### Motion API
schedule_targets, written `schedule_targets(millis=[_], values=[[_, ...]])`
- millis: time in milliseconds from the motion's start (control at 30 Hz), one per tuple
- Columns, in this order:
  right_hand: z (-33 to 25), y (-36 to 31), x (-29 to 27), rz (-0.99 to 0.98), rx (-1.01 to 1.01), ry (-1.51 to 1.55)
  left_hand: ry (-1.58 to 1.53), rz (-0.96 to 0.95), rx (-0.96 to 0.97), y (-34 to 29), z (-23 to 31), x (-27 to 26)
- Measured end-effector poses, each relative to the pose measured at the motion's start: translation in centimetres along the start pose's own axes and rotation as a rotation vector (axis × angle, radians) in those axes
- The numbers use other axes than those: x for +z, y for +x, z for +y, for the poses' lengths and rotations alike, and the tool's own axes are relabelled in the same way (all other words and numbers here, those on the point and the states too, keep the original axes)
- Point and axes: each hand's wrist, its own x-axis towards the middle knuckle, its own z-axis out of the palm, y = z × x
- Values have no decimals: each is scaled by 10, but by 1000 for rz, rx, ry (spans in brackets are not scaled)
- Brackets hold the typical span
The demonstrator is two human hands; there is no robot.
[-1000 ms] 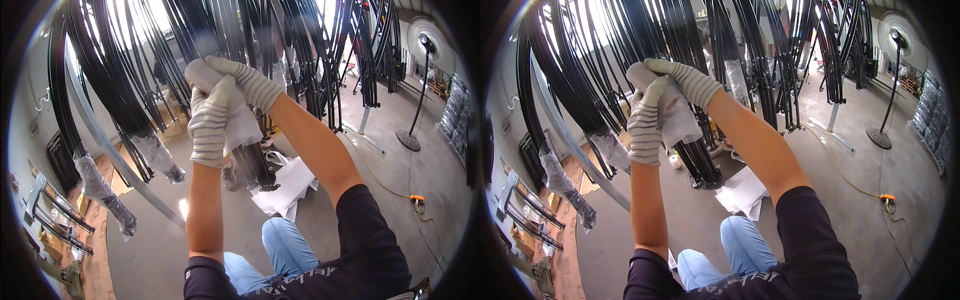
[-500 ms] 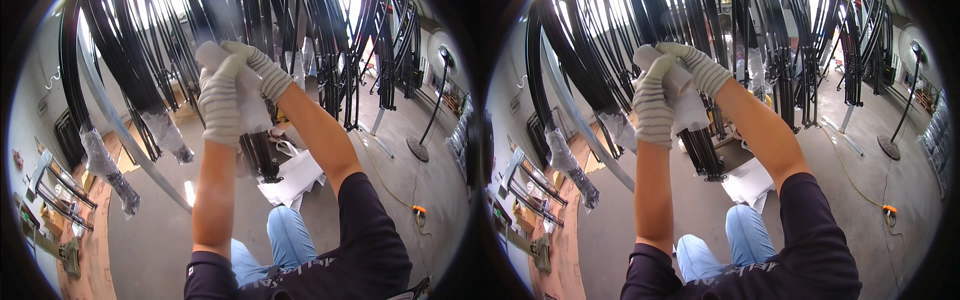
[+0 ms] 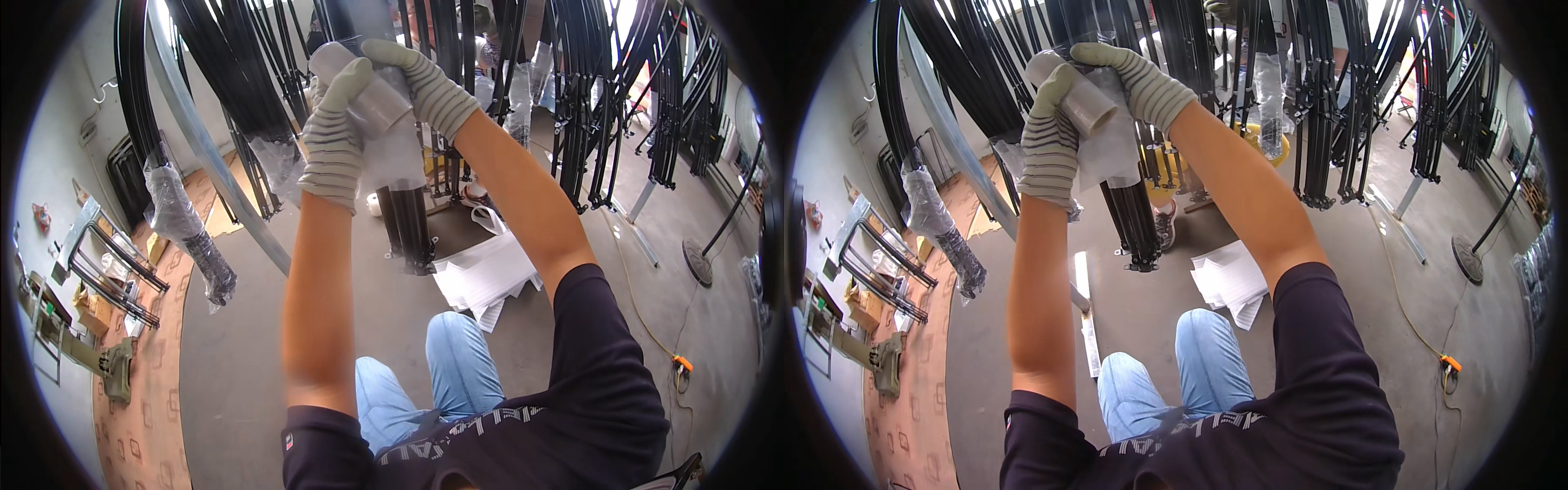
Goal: The person wraps the ends of black curved metal frames with white foam sheets and then secures the foam by wrapping plastic stretch film around it.
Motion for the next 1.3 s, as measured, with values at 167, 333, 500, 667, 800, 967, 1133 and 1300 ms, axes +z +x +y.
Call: schedule_targets(millis=[167, 333, 500, 667, 800, 967, 1133, 1300], values=[[9, 6, -1, -18, -32, 27, 32, 38, 46, -1, -1, -2], [10, 17, -20, -142, -12, 131, 460, 33, 138, 16, 11, -10], [8, 29, -27, -586, 22, 339, 1279, 177, 84, 14, 60, 33], [13, 21, -41, -732, 55, 418, 1606, 98, 186, 24, 42, 29], [7, 14, -21, -577, -8, 348, 1370, 352, 277, -22, 28, 81], [-1, 8, -16, -233, -117, 183, 684, -4, 252, -30, 23, 68], [-18, -13, -5, -167, 58, 201, 511, -40, -61, -16, 66, 22], [-22, -17, 2, -251, 67, 148, 818, 189, 90, -7, 15, -33]])
